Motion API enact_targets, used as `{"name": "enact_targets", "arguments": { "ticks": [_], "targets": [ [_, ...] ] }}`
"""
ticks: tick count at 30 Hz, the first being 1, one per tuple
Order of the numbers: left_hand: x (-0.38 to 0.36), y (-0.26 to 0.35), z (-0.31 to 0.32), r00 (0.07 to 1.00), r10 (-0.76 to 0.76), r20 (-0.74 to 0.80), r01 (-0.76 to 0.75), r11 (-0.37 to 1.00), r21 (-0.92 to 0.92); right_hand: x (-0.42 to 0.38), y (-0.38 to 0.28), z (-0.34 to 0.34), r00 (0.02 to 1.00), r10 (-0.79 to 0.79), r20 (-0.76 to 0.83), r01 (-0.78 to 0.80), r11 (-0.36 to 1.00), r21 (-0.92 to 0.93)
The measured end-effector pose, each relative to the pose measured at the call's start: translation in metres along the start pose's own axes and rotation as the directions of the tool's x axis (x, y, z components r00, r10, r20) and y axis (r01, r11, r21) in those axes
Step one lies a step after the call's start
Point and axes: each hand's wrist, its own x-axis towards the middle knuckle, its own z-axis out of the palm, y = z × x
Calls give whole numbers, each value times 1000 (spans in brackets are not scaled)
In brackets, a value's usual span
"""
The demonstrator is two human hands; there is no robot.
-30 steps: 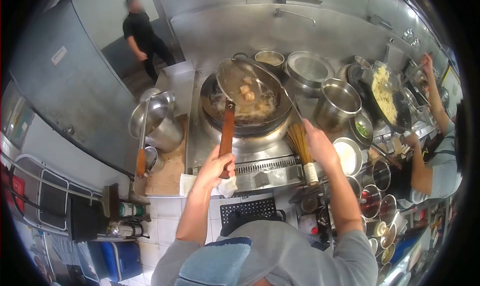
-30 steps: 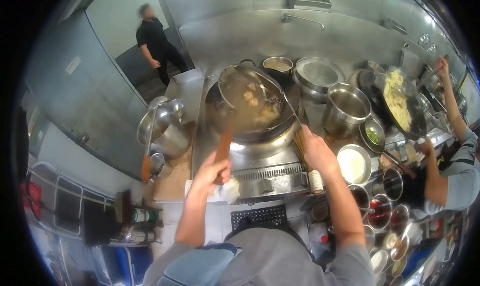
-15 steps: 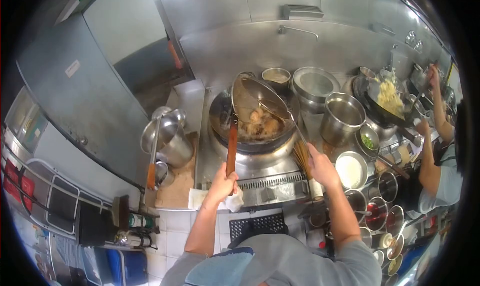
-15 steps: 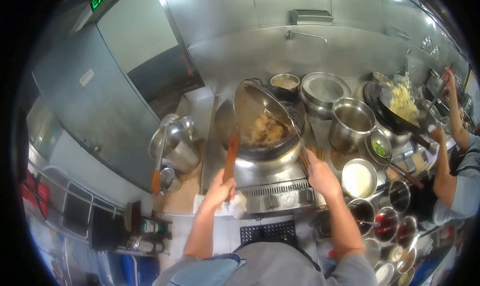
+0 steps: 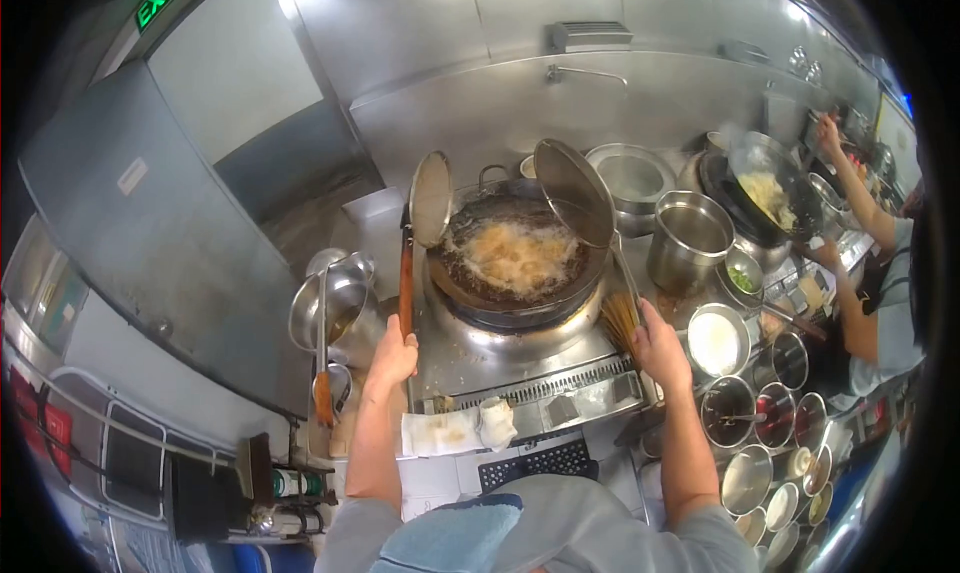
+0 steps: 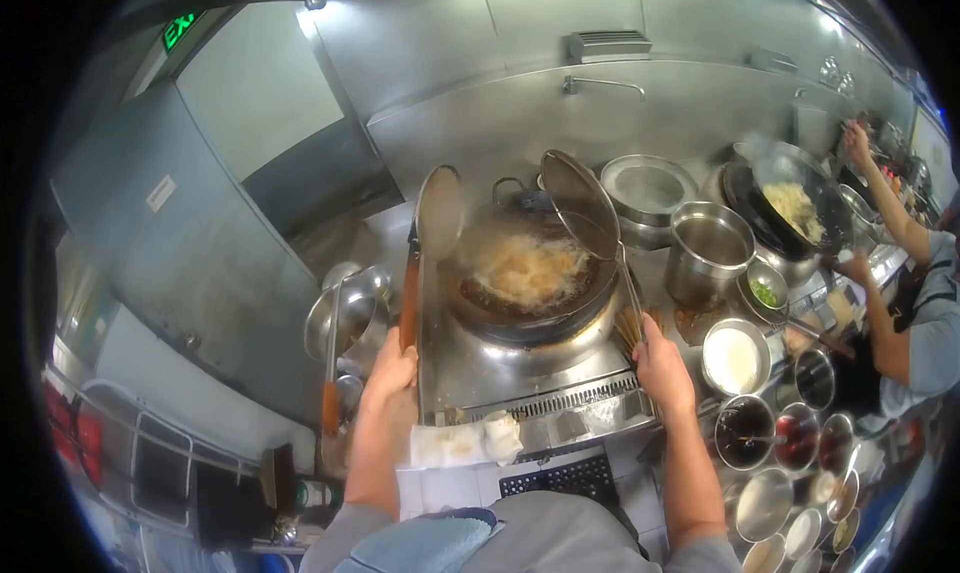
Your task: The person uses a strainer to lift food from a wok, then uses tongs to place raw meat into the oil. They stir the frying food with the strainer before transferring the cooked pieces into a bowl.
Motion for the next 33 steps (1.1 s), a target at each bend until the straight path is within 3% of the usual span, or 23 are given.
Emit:
{"name": "enact_targets", "arguments": {
  "ticks": [3, 5, 10, 20, 26, 33],
  "targets": [
    [14, -2, 13, 986, -32, 162, 85, 938, -336, 2, -1, 3, 998, -51, -38, 49, 998, -47],
    [12, -1, 25, 949, -80, 304, 225, 847, -482, 7, -8, 0, 998, -58, -12, 57, 994, -93],
    [0, 5, 39, 875, -5, 485, 348, 703, -621, 39, 19, -6, 983, -185, 21, 183, 942, -282],
    [-70, 19, 64, 939, 0, 343, 232, 737, -635, 64, 10, -56, 882, -366, 299, 466, 775, -427],
    [-82, 22, 70, 965, -15, 264, 188, 739, -647, 60, -6, -67, 835, -313, 452, 533, 662, -526],
    [-78, 30, 68, 975, -35, 221, 183, 691, -699, 23, -8, -110, 821, -228, 524, 547, 579, -605]
  ]
}}
